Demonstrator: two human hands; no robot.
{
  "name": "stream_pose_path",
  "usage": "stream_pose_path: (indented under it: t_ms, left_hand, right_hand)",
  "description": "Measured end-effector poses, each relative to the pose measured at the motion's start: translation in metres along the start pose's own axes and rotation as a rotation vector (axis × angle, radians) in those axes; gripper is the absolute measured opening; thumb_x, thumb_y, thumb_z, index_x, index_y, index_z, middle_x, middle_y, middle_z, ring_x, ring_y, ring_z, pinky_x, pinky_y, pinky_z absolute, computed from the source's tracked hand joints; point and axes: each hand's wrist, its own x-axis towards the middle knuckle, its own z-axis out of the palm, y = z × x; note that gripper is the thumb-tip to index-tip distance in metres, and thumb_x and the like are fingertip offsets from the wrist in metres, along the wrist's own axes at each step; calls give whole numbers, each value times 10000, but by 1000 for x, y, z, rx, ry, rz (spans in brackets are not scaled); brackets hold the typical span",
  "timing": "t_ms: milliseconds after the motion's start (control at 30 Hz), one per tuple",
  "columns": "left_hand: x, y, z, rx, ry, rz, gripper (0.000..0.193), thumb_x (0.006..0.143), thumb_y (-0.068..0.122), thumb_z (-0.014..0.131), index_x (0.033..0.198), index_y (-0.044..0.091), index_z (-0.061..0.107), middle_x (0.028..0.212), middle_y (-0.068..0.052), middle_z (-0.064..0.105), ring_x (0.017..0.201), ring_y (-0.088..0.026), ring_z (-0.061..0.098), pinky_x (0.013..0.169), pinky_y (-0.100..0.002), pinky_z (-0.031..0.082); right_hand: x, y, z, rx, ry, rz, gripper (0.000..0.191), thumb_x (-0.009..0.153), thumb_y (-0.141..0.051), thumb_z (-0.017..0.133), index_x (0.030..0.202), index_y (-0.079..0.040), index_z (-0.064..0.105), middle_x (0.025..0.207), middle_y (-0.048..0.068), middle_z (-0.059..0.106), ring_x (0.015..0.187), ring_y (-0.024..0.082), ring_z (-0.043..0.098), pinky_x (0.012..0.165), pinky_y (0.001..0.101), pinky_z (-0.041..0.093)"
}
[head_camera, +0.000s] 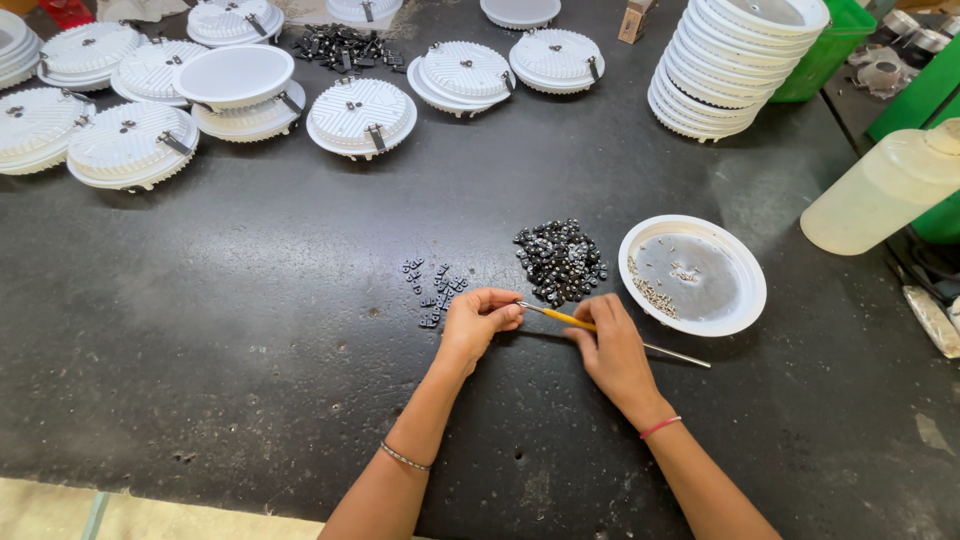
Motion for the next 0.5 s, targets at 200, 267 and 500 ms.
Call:
stream_pose_path:
  t_ms: [200,267,500]
  left_hand:
    - [0,-1,1,20,1,11,207,884,-30,709,1088,-30,748,922,-89,768,799,-132,728,764,-253,617]
    - [0,-1,1,20,2,13,203,885,-31,708,1084,-32,746,919,-89,766,798,-135,728,762,-254,617]
    - [0,1,1,34,14,10,185,898,-18,714,1080,-30,742,914,-87,760,794,-129,722,755,-255,614]
  right_hand:
    - [-3,10,1,-256,-5,-28,61,889,-89,694,949,-87,696,867,72,677,851,306,646,756,430,493]
    - [-2,11,3,-259,-21,-43,67,909,-69,674,968,-90,697,853,58,678,862,295,646,777,427,490]
    - [0,4,1,-52,7,-62,172,851,-98,711,976,-17,627,940,107,625,873,302,626,746,419,491]
